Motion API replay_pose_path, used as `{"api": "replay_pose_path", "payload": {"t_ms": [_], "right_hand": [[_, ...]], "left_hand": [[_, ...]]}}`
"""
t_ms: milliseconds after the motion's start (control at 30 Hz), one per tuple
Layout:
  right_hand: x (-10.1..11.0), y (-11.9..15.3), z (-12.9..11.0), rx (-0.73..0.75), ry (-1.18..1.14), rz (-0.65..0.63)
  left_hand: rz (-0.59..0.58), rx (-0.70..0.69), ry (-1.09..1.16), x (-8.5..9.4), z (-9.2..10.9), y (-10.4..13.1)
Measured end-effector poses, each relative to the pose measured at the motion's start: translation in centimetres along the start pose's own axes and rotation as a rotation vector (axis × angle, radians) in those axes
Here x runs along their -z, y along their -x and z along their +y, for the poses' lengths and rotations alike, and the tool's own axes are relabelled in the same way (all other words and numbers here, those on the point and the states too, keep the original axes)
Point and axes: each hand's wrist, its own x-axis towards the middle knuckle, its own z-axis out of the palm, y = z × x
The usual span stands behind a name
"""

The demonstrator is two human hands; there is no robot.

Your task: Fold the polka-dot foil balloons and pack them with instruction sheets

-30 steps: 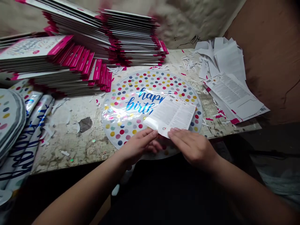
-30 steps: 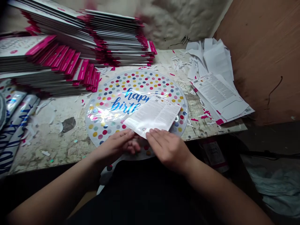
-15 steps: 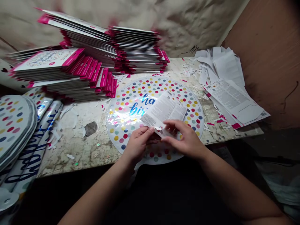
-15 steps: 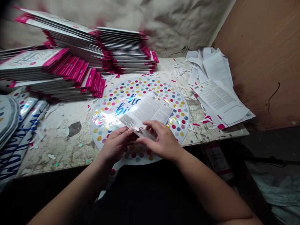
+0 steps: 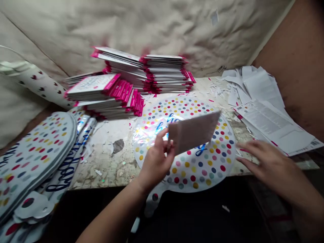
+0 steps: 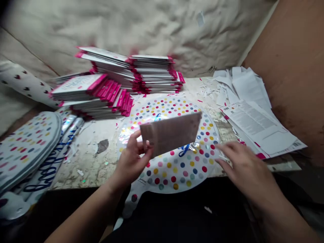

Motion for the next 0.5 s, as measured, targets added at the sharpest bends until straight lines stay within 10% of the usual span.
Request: {"api": "replay_pose_path", "payload": {"t_ms": [67, 167, 367, 500], "right_hand": [[0.5, -1.1, -1.2, 0.081, -0.045, 0.178], [0.0, -3.8, -4.4, 0.29, -0.419, 0.083], [-4.1, -7.1, -8.5, 0.015, -0.961, 0.168], [-6.0, -6.8, -5.9, -0.077, -0.863, 0.144]], "left_hand": [[-0.141, -0.23, -0.182, 0.8, 2.0, 0.0], [-0.181, -0.388, -0.262, 2.0, 4.3, 0.1], [0.131, -0.308, -0.266, 6.8, 3.7, 0.9], [0.745, -0.43, -0.749, 15.3, 2.2, -0.3]]}}
